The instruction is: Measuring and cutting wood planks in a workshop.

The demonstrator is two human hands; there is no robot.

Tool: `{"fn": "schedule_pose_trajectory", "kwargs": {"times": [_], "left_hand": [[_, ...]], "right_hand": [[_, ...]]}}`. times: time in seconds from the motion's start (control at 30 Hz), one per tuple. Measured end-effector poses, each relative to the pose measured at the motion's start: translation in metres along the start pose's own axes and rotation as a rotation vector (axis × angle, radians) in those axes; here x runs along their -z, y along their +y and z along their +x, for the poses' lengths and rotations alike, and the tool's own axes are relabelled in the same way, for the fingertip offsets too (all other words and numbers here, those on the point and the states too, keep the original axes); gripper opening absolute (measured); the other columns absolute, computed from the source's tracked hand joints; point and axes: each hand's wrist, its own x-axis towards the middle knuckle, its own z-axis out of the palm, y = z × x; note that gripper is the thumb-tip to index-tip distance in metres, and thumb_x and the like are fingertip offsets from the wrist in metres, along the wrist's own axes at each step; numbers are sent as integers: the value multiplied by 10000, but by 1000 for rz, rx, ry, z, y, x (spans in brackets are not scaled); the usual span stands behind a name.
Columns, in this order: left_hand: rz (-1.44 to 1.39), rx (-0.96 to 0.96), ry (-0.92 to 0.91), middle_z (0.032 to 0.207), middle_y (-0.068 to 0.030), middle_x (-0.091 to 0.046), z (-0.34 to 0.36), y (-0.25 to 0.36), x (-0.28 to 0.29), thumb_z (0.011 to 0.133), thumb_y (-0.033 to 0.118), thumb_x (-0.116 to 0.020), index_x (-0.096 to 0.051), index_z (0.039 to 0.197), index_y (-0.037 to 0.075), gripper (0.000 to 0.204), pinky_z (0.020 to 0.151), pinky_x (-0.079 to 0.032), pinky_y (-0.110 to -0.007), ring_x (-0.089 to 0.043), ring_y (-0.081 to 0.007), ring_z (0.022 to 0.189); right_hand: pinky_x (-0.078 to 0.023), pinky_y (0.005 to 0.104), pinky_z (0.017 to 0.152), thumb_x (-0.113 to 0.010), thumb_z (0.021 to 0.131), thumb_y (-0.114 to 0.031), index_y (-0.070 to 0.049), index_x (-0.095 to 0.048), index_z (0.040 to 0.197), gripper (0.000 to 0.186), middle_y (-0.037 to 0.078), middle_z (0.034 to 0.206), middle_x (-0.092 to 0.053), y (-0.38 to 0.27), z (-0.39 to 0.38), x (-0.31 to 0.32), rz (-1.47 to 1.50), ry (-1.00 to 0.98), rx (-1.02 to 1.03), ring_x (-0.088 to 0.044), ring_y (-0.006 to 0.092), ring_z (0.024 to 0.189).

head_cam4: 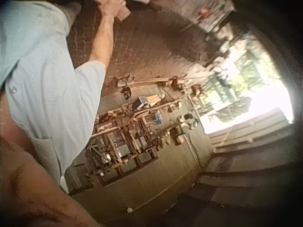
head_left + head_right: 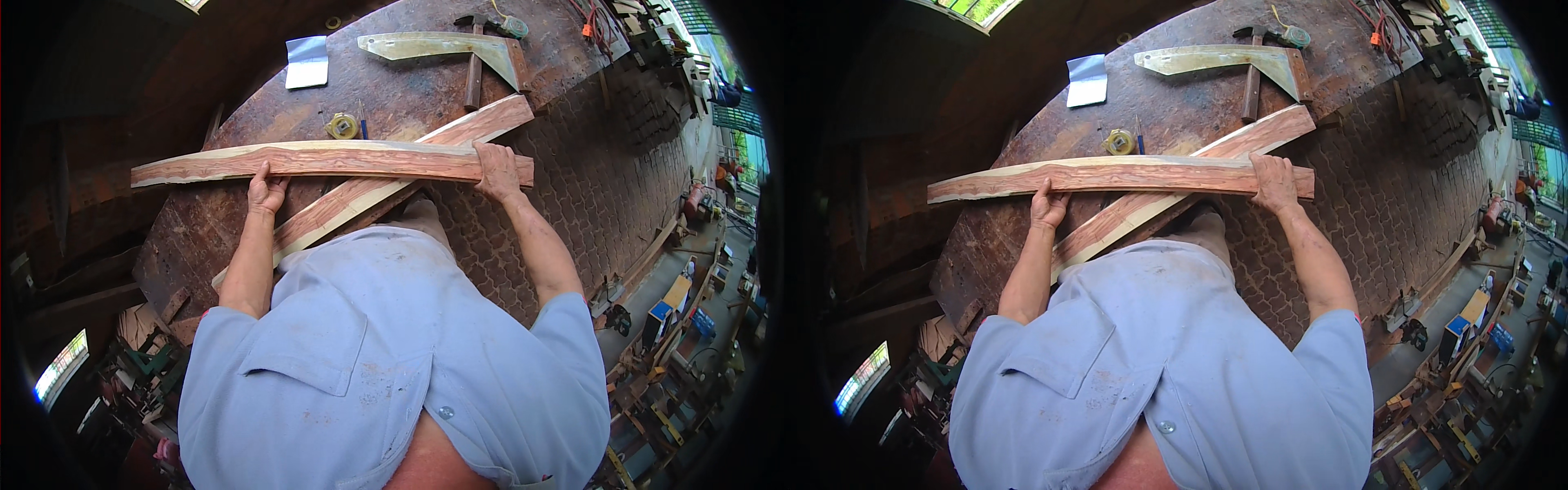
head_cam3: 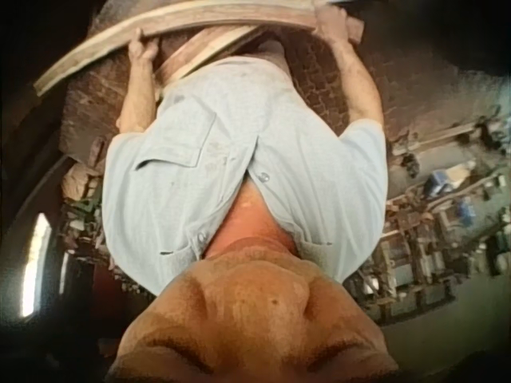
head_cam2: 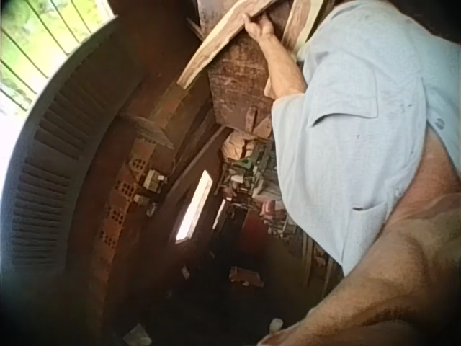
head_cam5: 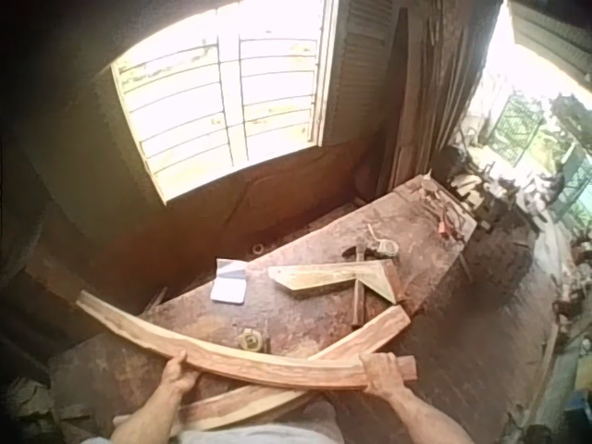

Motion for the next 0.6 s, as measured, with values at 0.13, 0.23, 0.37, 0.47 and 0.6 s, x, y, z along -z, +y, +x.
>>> {"fn": "schedule_pose_trajectory", "kwargs": {"times": [0.13, 0.23, 0.37, 0.47, 0.6], "left_hand": [[14, 3, -31, 1171, -98, -744, 2, 1, 3, 1016, 184, -679, -682, 1212, 94, 216, 1101, -497, -582, -697, -293, 1129], [15, 6, -18, 1151, -95, -750, 2, 1, -1, 1015, 186, -680, -685, 1204, 102, 207, 1097, -502, -582, -706, -291, 1112], [35, 17, -19, 1138, -94, -754, 0, 1, -2, 1008, 210, -698, -684, 1200, 106, 219, 1088, -515, -580, -719, -294, 1082], [47, 6, 4, 1138, -97, -751, 0, 0, -6, 999, 229, -717, -682, 1205, 108, 242, 1078, -522, -587, -718, -300, 1087], [61, -17, 76, 1169, -101, -736, 0, -2, -8, 990, 248, -737, -678, 1219, 110, 274, 1068, -526, -601, -703, -306, 1121]], "right_hand": [[-380, 488, 1086, -948, 543, -195, -132, -468, 1471, 1047, 107, 1264, -586, 0, 2, 8, 61, -13, 6, -551, 322, 1231], [-367, 494, 1110, -948, 537, -201, -133, -470, 1460, 1041, 109, 1273, -587, 2, 6, 13, 37, -1, -7, -544, 327, 1251], [-354, 500, 1132, -950, 531, -207, -139, -470, 1452, 1041, 110, 1260, -590, 4, 9, 10, 14, 37, 7, -542, 332, 1261], [-350, 505, 1141, -949, 534, -195, -143, -461, 1452, 1041, 110, 1300, -567, 3, 9, 10, 26, 5, -18, -525, 330, 1291], [-347, 502, 1142, -945, 550, -181, -146, -452, 1456, 1032, 99, 1350, -520, -1, 6, 11, 10, 34, -13, -504, 314, 1304]]}}
